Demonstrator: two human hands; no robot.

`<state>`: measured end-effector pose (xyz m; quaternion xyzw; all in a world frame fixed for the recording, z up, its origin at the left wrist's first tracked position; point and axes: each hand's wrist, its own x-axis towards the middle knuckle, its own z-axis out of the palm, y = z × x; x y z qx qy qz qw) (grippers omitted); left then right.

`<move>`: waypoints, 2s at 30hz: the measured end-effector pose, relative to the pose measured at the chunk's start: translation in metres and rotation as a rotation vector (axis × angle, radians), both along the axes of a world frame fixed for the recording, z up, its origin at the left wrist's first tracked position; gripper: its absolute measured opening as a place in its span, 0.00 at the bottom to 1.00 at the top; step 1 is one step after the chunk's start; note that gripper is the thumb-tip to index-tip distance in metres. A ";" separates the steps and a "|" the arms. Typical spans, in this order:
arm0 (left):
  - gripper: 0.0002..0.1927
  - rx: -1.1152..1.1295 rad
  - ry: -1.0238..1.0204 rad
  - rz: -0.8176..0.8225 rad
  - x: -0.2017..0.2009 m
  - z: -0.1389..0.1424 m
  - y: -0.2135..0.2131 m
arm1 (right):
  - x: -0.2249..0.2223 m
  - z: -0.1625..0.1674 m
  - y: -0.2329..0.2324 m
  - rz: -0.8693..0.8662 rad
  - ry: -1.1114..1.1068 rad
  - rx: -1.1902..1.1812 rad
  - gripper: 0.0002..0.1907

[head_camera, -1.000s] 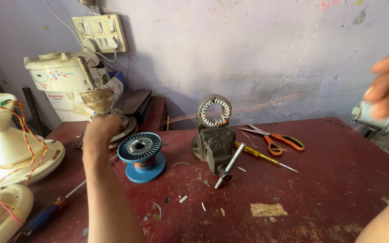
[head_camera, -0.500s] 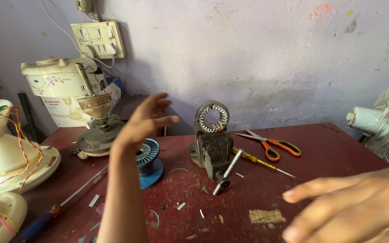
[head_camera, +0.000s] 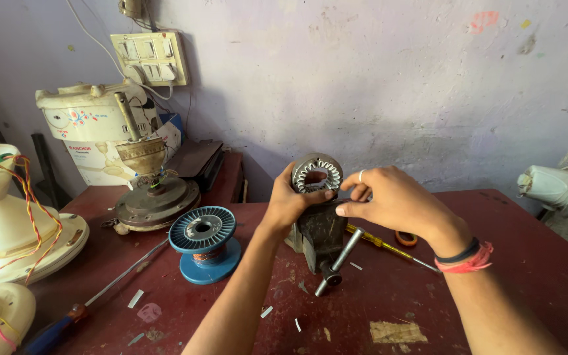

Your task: The person winds copper wire into the slots of a motor armature held in a bench vise. They use a yellow-handled screwdriver to press the wire into place and rotate the armature to access different slots. The person continues winding and adjusting the wire throughout the clip.

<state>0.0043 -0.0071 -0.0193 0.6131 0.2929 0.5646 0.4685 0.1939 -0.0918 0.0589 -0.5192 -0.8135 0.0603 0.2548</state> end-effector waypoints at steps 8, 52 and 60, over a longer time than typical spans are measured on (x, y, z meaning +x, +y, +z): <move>0.29 0.013 -0.023 0.025 0.005 -0.007 0.002 | 0.000 -0.011 0.008 0.024 0.011 0.075 0.13; 0.37 0.076 0.077 -0.049 -0.003 -0.008 0.009 | -0.008 -0.033 0.038 0.140 0.464 0.012 0.05; 0.34 -0.025 0.039 -0.187 -0.016 -0.005 0.005 | -0.018 -0.044 0.041 0.057 0.470 0.122 0.05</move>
